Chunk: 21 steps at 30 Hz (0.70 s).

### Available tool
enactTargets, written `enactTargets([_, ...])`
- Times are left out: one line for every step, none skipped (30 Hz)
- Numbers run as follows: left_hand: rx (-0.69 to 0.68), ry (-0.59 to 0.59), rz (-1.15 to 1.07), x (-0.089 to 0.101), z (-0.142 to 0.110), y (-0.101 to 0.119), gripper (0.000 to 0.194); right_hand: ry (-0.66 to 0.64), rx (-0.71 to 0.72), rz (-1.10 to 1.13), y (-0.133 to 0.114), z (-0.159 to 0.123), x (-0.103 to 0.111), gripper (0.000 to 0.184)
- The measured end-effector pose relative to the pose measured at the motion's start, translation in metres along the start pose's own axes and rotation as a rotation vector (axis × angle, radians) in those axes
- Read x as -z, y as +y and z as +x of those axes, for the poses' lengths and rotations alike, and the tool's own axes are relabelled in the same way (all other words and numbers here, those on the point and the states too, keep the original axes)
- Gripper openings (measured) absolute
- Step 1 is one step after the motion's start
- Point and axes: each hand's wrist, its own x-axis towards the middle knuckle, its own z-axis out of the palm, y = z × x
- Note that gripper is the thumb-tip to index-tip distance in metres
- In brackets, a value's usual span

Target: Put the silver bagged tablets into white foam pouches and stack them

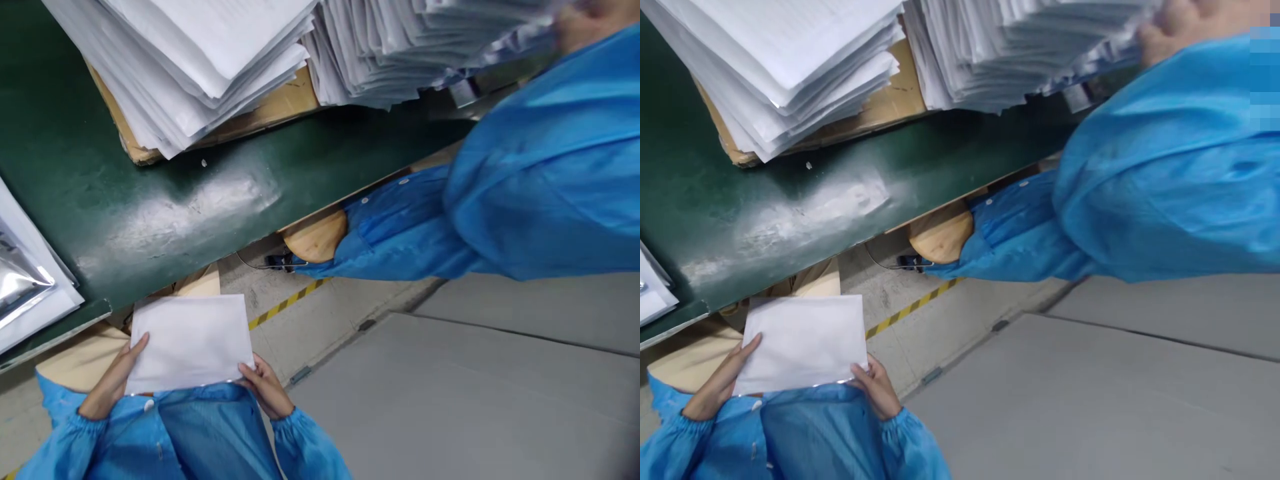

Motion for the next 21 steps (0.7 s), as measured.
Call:
enactTargets([-0.028,0.003,-0.02,-0.007,0.007,0.003,0.052,0.011,0.018,0.011,-0.006,0.007,0.0,0.051])
enactTargets([-0.063,0.012,-0.04,-0.014,0.015,0.005,0.049,0.038,0.046,0.028,-0.011,0.014,0.0,0.049])
enactTargets([-0.101,0.022,-0.062,-0.021,0.023,0.006,0.046,0.075,0.081,0.044,-0.015,0.021,0.0,0.047])
enactTargets([-0.139,0.033,-0.083,-0.027,0.03,0.007,0.044,0.122,0.117,0.056,-0.017,0.027,0.0,0.046])
enactTargets([-0.174,0.044,-0.102,-0.031,0.036,0.006,0.042,0.171,0.152,0.065,-0.016,0.03,0.0,0.046])
enactTargets([-0.204,0.062,-0.116,-0.035,0.042,0.005,0.041,0.218,0.184,0.075,-0.014,0.032,0.001,0.046])
enactTargets([-0.228,0.08,-0.127,-0.037,0.047,0.004,0.042,0.263,0.213,0.083,-0.011,0.033,0.002,0.048])
enactTargets([-0.246,0.089,-0.135,-0.039,0.052,0.004,0.042,0.3,0.239,0.09,-0.008,0.032,0.005,0.048])
enactTargets([-0.261,0.089,-0.141,-0.039,0.055,0.003,0.04,0.331,0.26,0.096,-0.006,0.032,0.007,0.048])
enactTargets([-0.27,0.08,-0.145,-0.038,0.058,0.003,0.038,0.353,0.276,0.105,-0.006,0.032,0.01,0.048])
enactTargets([-0.272,0.061,-0.145,-0.036,0.06,0.004,0.034,0.364,0.289,0.116,-0.008,0.034,0.013,0.049])
enactTargets([-0.267,0.034,-0.143,-0.033,0.06,0.005,0.031,0.362,0.297,0.129,-0.012,0.038,0.015,0.052])
enactTargets([-0.255,0.001,-0.141,-0.029,0.06,0.007,0.029,0.344,0.301,0.14,-0.018,0.045,0.016,0.055])
enactTargets([-0.235,-0.039,-0.138,-0.025,0.059,0.008,0.028,0.309,0.297,0.145,-0.025,0.053,0.016,0.058])
enactTargets([-0.209,-0.083,-0.134,-0.021,0.057,0.009,0.028,0.26,0.287,0.145,-0.033,0.062,0.014,0.059])
enactTargets([-0.191,-0.125,-0.124,-0.017,0.055,0.008,0.028,0.205,0.273,0.141,-0.041,0.072,0.011,0.059])
enactTargets([-0.18,-0.164,-0.105,-0.013,0.052,0.007,0.029,0.156,0.261,0.135,-0.047,0.081,0.008,0.056])
enactTargets([-0.178,-0.205,-0.073,-0.009,0.049,0.005,0.035,0.118,0.255,0.131,-0.052,0.089,0.004,0.052])
enactTargets([-0.181,-0.246,-0.034,-0.006,0.046,0.002,0.045,0.094,0.254,0.132,-0.055,0.096,0.0,0.048])
enactTargets([-0.189,-0.279,0.006,-0.004,0.044,-0.002,0.054,0.086,0.259,0.138,-0.055,0.101,-0.003,0.045])
enactTargets([-0.198,-0.296,0.041,-0.002,0.042,-0.005,0.061,0.088,0.265,0.148,-0.054,0.104,-0.006,0.044])
